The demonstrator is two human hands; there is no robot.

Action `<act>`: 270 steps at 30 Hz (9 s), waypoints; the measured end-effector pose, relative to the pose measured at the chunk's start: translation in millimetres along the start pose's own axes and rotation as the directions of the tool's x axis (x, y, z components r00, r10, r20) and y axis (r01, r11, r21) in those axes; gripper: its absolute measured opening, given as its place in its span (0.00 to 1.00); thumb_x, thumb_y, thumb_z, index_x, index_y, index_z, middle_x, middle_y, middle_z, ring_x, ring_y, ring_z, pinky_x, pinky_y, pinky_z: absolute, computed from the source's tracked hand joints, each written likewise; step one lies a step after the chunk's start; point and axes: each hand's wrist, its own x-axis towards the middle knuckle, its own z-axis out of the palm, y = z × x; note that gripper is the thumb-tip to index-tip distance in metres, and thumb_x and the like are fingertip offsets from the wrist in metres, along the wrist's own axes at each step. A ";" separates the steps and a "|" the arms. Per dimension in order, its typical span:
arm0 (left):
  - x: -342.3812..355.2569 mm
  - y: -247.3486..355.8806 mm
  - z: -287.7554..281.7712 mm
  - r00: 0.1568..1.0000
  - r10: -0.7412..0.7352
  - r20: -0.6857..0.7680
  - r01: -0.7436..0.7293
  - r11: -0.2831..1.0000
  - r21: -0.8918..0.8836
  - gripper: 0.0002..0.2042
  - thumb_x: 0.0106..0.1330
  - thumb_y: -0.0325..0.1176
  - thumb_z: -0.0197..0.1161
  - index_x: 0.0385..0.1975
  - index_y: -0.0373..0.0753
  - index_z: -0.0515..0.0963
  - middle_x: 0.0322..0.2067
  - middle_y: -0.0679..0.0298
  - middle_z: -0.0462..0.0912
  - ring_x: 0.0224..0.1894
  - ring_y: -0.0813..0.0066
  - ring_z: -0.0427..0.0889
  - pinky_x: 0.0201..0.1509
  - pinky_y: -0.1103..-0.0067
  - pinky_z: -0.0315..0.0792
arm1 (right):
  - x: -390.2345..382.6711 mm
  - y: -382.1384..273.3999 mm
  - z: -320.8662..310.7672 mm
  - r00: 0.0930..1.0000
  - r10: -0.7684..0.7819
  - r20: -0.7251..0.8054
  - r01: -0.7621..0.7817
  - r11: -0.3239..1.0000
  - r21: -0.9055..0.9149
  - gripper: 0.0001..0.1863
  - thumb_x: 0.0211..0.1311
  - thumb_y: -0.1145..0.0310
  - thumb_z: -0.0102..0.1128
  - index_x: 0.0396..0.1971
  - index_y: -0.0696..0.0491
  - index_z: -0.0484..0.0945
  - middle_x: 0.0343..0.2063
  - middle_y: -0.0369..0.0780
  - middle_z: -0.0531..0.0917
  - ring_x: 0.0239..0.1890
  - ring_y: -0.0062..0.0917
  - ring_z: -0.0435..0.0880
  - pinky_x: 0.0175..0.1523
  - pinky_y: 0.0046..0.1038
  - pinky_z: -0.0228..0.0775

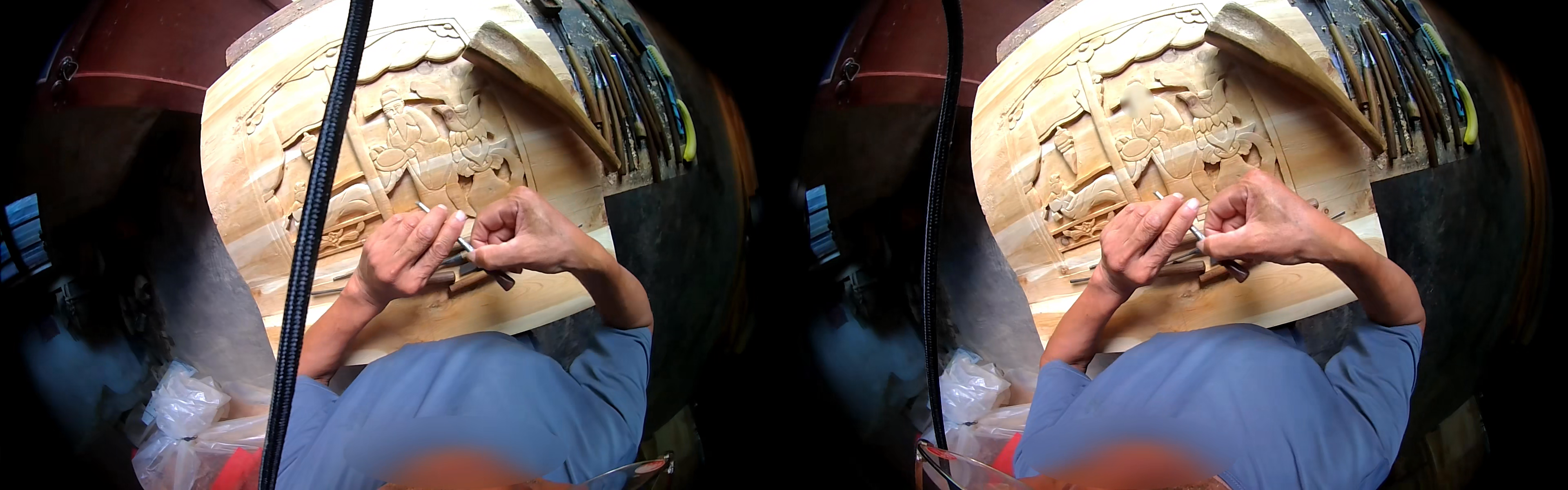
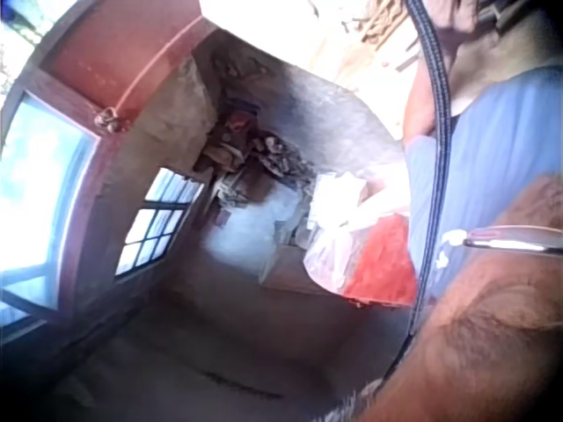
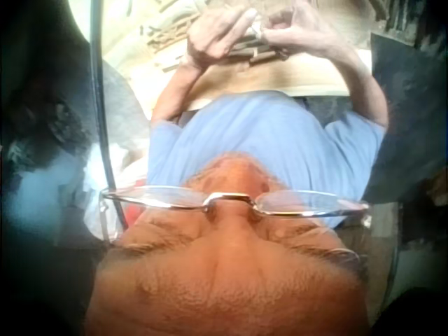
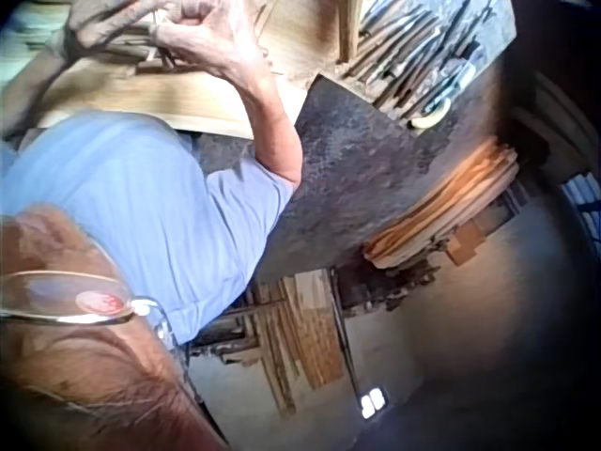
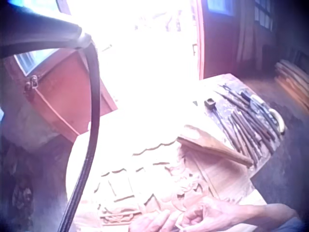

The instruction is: The person carves a wooden panel with a figure using a chisel and a mallet, switching between chisels stored on the side.

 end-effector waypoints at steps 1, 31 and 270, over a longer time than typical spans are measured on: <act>-1.7 -4.2 -0.7 0.999 -0.029 -0.024 0.028 1.000 -0.004 0.19 0.64 0.22 0.70 0.56 0.35 0.88 0.48 0.53 0.90 0.38 0.64 0.91 0.38 0.71 0.83 | 2.8 2.5 1.0 0.999 -0.039 -0.004 0.039 0.995 0.089 0.11 0.69 0.71 0.71 0.27 0.60 0.87 0.18 0.36 0.84 0.22 0.15 0.81 0.27 0.21 0.71; 20.5 -63.6 59.4 0.640 -0.753 -0.156 0.373 0.482 -0.793 0.08 0.76 0.19 0.69 0.51 0.27 0.86 0.43 0.57 0.94 0.47 0.74 0.92 0.56 0.80 0.85 | 5.7 -44.3 -49.5 0.368 -0.476 -0.799 0.787 0.617 -0.005 0.29 0.68 0.54 0.73 0.62 0.57 0.79 0.51 0.43 0.89 0.40 0.23 0.88 0.38 0.24 0.84; 37.0 -94.7 27.2 0.957 -0.237 0.165 0.286 0.851 -0.440 0.04 0.69 0.20 0.73 0.40 0.32 0.88 0.35 0.60 0.95 0.38 0.77 0.93 0.44 0.81 0.85 | 44.7 -33.5 -23.0 -0.072 -0.997 -0.016 0.069 0.011 -0.998 0.28 0.56 0.81 0.73 0.60 0.54 0.87 0.44 0.50 0.91 0.44 0.41 0.94 0.47 0.35 0.87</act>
